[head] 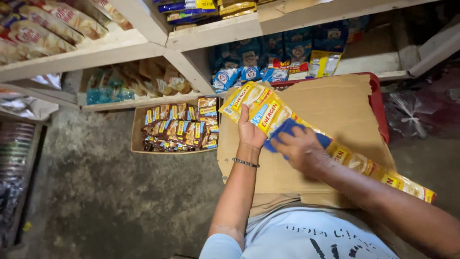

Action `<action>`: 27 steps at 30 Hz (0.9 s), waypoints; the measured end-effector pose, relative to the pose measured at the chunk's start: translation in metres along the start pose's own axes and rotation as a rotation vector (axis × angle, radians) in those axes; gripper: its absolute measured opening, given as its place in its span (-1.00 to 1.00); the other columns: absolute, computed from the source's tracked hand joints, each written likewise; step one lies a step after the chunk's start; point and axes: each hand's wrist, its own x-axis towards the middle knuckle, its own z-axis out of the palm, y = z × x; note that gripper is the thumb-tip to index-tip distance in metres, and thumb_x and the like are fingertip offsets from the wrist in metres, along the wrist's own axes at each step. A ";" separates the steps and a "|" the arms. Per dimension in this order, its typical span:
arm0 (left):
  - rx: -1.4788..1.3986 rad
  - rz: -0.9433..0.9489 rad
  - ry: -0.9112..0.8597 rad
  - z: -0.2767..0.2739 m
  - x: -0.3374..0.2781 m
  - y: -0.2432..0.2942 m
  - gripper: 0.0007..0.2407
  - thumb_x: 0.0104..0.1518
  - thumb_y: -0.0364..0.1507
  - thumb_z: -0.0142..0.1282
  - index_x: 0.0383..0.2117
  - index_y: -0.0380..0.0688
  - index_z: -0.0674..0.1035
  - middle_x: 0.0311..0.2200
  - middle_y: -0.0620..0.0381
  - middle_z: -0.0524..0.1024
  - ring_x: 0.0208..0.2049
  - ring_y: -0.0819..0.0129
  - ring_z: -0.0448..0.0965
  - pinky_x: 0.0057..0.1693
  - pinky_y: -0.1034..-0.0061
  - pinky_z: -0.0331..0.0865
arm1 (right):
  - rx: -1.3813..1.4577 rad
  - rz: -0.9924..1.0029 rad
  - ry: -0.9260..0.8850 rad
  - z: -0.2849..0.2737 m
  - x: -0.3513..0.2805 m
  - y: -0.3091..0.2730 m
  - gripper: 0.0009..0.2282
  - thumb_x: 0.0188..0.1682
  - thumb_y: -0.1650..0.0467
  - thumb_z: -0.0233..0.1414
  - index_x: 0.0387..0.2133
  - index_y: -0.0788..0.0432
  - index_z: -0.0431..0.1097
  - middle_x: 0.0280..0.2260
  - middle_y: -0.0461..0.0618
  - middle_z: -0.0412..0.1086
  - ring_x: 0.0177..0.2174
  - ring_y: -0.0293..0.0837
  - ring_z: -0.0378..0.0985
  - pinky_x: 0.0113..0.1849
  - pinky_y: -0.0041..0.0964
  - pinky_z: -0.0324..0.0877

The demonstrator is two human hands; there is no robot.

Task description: The person wipes down strips of food sachets with a cloth and folds them for storage.

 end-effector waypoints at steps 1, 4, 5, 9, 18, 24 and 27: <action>0.009 -0.003 -0.001 0.002 -0.002 0.001 -0.50 0.42 -0.08 -0.25 0.31 -0.19 0.32 0.26 -0.11 0.38 0.25 -0.04 0.38 0.38 0.02 0.20 | 0.003 0.004 0.009 -0.002 0.000 0.002 -0.58 -0.34 0.37 0.17 -0.11 -0.03 0.53 -0.21 -0.11 0.44 -0.23 0.04 0.44 -0.27 0.09 0.37; 0.004 -0.003 -0.005 0.009 -0.004 0.003 -0.50 0.42 -0.07 -0.24 0.31 -0.17 0.32 0.27 -0.09 0.37 0.26 -0.05 0.37 0.38 0.02 0.18 | 0.050 -0.071 -0.088 -0.002 0.003 0.015 -0.56 -0.37 0.37 0.17 -0.11 -0.11 0.53 -0.16 -0.17 0.44 -0.17 0.02 0.44 -0.24 0.10 0.38; -0.005 -0.001 -0.022 0.011 -0.005 0.003 -0.49 0.42 -0.06 -0.24 0.32 -0.16 0.32 0.28 -0.09 0.36 0.27 -0.04 0.36 0.39 0.02 0.18 | 0.010 -0.023 -0.235 0.002 0.004 0.025 -0.55 -0.30 0.41 0.14 -0.06 -0.21 0.51 -0.10 -0.21 0.42 -0.11 0.00 0.42 -0.22 0.09 0.38; 0.031 0.001 0.035 0.006 0.000 -0.002 -0.48 0.40 -0.04 -0.23 0.33 -0.12 0.31 0.30 -0.05 0.34 0.29 -0.02 0.34 0.40 0.02 0.16 | 0.020 0.295 -0.483 -0.019 0.016 0.056 -0.42 -0.38 0.37 0.21 0.04 -0.29 0.46 0.02 -0.26 0.37 0.05 0.00 0.34 -0.03 0.09 0.33; 0.015 -0.024 -0.023 0.014 -0.002 0.000 -0.49 0.40 -0.06 -0.22 0.33 -0.13 0.31 0.28 -0.07 0.35 0.28 -0.04 0.35 0.38 0.00 0.19 | -0.127 0.279 -0.506 -0.012 0.020 0.026 -0.61 -0.12 0.45 0.00 -0.02 -0.25 0.45 -0.04 -0.12 0.37 0.03 0.12 0.34 -0.06 0.26 0.31; 0.005 -0.010 -0.025 0.008 -0.001 0.000 -0.49 0.41 -0.06 -0.22 0.33 -0.14 0.31 0.28 -0.08 0.35 0.27 -0.04 0.35 0.38 0.01 0.19 | -0.022 0.133 -0.510 0.001 0.014 0.010 -0.61 -0.18 0.41 0.04 -0.06 -0.31 0.44 -0.07 -0.20 0.37 0.01 0.07 0.36 -0.03 0.22 0.33; 0.010 -0.014 -0.008 0.009 -0.001 -0.002 -0.48 0.40 -0.04 -0.23 0.33 -0.13 0.31 0.30 -0.04 0.35 0.30 -0.01 0.33 0.40 0.04 0.17 | -0.072 0.279 -0.463 -0.013 0.007 0.034 -0.51 -0.21 0.47 0.01 0.00 -0.37 0.41 -0.01 -0.22 0.36 0.07 0.04 0.34 -0.03 0.16 0.35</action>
